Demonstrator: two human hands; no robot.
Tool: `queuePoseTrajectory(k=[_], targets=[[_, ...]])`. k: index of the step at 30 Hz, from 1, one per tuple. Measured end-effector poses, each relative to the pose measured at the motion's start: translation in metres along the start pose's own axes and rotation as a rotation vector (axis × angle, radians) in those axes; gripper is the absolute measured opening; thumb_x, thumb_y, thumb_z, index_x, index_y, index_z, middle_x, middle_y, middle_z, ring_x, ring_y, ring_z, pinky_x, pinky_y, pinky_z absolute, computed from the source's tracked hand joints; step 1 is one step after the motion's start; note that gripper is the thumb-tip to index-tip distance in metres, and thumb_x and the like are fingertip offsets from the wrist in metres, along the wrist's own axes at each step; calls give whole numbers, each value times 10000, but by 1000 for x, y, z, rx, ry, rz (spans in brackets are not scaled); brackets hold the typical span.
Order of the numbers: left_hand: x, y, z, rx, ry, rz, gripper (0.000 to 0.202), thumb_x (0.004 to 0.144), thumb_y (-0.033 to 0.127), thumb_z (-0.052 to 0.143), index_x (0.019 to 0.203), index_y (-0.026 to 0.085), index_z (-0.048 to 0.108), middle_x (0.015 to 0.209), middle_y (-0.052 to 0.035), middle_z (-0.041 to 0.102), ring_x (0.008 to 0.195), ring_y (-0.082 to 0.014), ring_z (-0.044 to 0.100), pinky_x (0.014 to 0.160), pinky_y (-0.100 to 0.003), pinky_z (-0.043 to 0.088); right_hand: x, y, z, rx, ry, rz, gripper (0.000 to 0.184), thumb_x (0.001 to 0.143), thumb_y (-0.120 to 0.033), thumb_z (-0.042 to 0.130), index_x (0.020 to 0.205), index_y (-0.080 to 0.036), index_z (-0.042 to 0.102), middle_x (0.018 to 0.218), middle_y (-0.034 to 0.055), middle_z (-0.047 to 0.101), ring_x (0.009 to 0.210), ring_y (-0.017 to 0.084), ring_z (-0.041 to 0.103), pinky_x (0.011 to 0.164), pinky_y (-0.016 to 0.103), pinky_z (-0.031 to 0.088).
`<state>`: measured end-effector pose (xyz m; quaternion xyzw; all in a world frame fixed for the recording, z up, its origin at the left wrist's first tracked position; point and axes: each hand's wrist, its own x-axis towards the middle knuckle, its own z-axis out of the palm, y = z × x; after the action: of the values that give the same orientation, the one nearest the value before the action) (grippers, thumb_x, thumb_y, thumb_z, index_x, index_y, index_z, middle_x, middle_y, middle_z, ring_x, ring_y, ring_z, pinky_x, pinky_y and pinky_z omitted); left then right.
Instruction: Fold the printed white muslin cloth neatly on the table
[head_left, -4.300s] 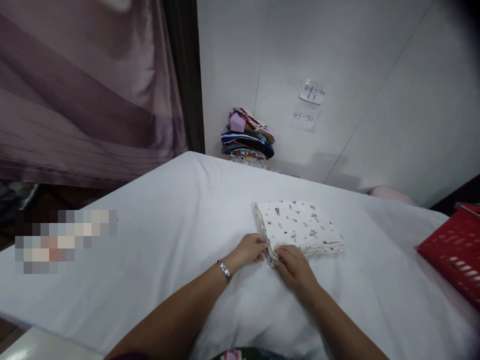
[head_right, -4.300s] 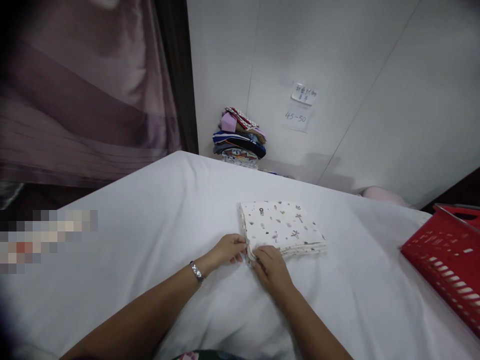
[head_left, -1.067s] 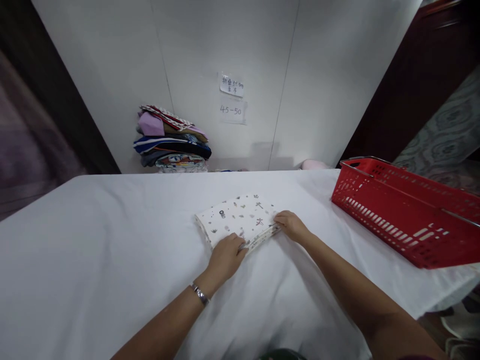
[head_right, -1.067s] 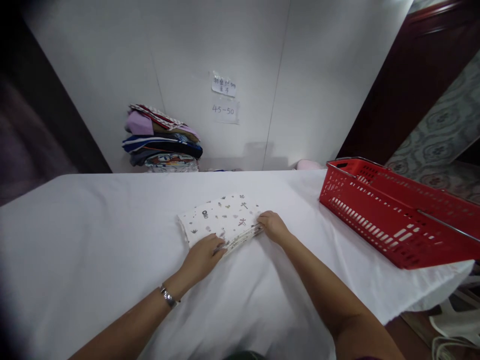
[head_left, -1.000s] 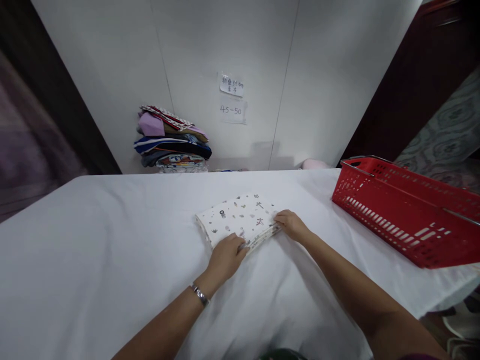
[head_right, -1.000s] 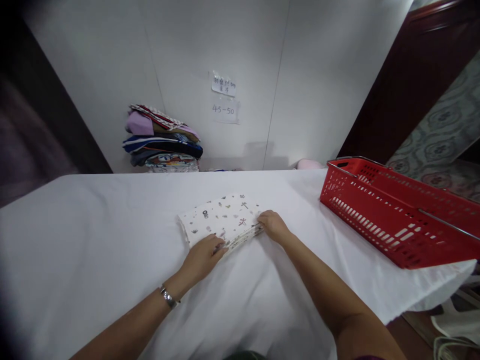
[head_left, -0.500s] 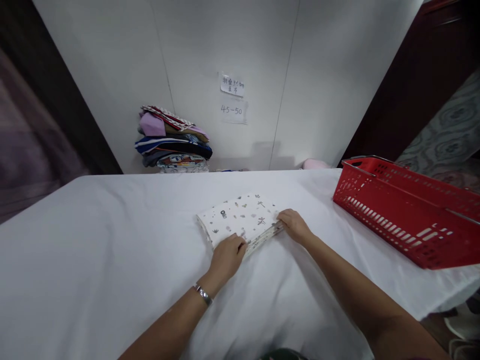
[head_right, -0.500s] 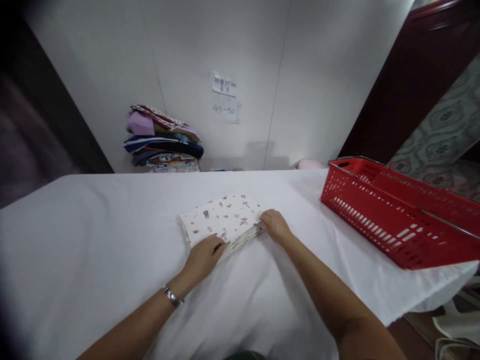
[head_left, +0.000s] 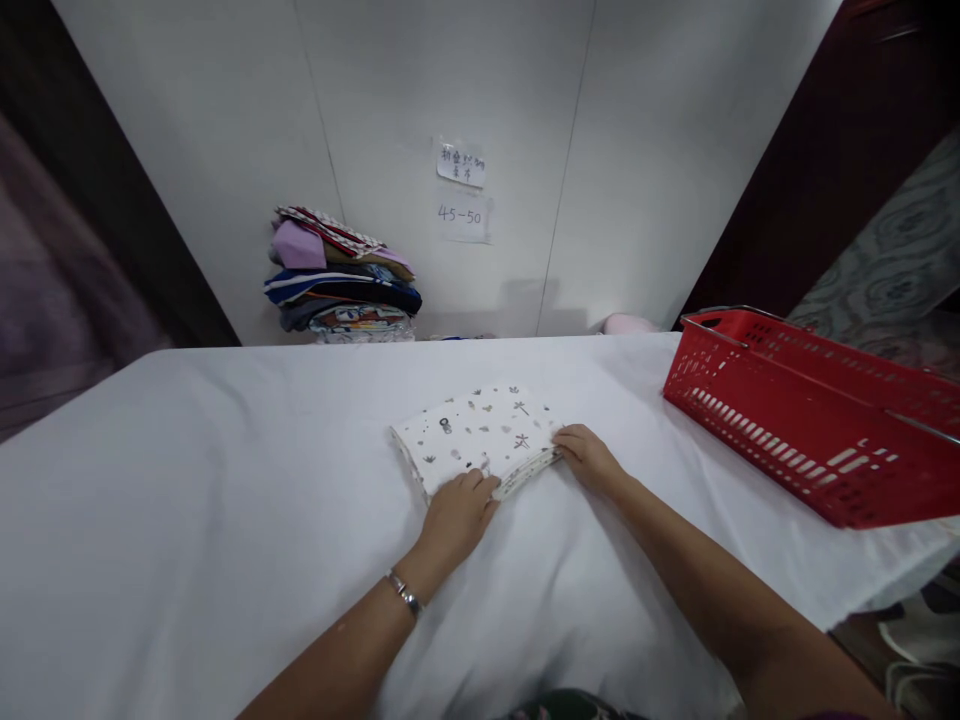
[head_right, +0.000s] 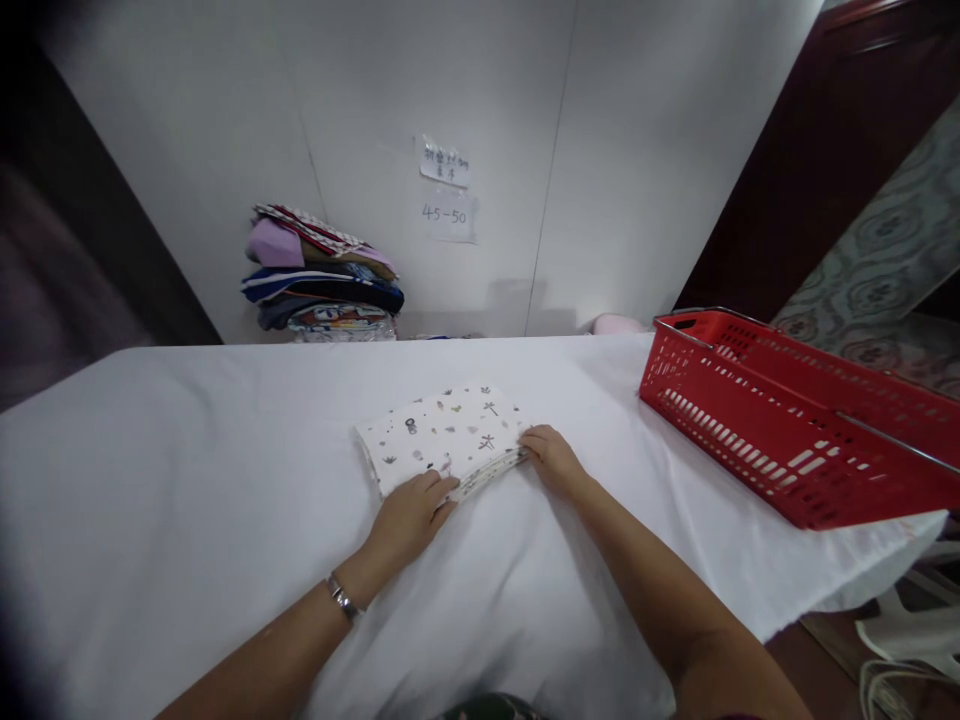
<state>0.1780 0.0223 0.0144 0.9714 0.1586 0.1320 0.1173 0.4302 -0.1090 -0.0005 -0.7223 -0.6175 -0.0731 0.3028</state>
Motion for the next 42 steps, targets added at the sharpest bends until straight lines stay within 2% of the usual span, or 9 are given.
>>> queuePoseTrajectory(k=[6, 14, 19, 24, 28, 31, 36, 40, 42], targets=[[2, 2, -5, 19, -49, 23, 204, 885, 238, 396, 994, 243, 568, 900, -29, 541, 774, -160, 511, 637, -281, 367, 23, 7, 1, 104, -46, 453, 231, 807, -314, 473, 748, -188, 658, 791, 29, 675, 765, 165, 616, 687, 263, 474], [-3, 6, -3, 95, -16, 22, 235, 898, 230, 368, 995, 246, 581, 877, -36, 547, 768, -167, 490, 662, -300, 376, 36, 18, 21, -24, 7, 591, 182, 730, -294, 537, 847, -186, 624, 785, 33, 662, 690, 172, 615, 596, 270, 459], [-12, 6, -3, 74, 18, 42, 225, 893, 187, 372, 966, 222, 582, 876, -42, 554, 816, -177, 483, 712, -321, 388, 32, 18, 16, -89, -30, 546, 210, 742, -275, 525, 899, -189, 635, 784, 38, 668, 709, 182, 626, 633, 291, 478], [-14, 7, -3, 57, 15, 36, 208, 880, 152, 386, 914, 209, 583, 887, -51, 560, 823, -180, 479, 715, -330, 388, 62, -13, 23, -127, -72, 324, 422, 752, -203, 529, 1172, -167, 550, 1251, 128, 532, 1167, 249, 467, 962, 386, 361], [-16, 7, 1, 43, 30, 31, 231, 893, 167, 364, 910, 212, 590, 873, -51, 560, 817, -179, 479, 712, -330, 386, 78, -49, 48, -146, -266, 96, 537, 843, -394, 467, 1329, -174, 399, 1435, 131, 306, 1334, 276, 219, 1049, 472, 213], [-18, 6, -2, -22, 41, 24, 204, 887, 210, 394, 901, 211, 598, 881, -46, 565, 833, -176, 492, 722, -319, 392, 73, -60, 64, -174, -412, 94, 589, 872, -516, 363, 1361, -189, 350, 1461, 138, 240, 1344, 309, 170, 1040, 525, 170], [9, -10, -27, -117, 5, -52, 341, 911, 356, 336, 774, 209, 612, 833, -29, 610, 788, -158, 549, 714, -296, 415, 64, -57, 72, -197, -433, 110, 606, 883, -557, 288, 1377, -207, 326, 1472, 125, 209, 1352, 295, 149, 1055, 504, 135], [42, -42, -29, 93, 204, -173, 326, 863, 361, 431, 1104, 192, 571, 1289, -94, 487, 1241, -267, 350, 1025, -434, 227, 64, -58, 70, -199, -441, 120, 611, 886, -559, 279, 1374, -197, 335, 1472, 128, 209, 1351, 301, 148, 1054, 507, 136], [49, -58, -18, 158, 182, -323, 480, 831, 436, 456, 1207, 143, 513, 1372, -149, 392, 1301, -324, 251, 1050, -493, 145, 64, -59, 68, -194, -453, 118, 609, 887, -556, 278, 1375, -196, 333, 1473, 130, 205, 1352, 302, 143, 1055, 505, 135]])
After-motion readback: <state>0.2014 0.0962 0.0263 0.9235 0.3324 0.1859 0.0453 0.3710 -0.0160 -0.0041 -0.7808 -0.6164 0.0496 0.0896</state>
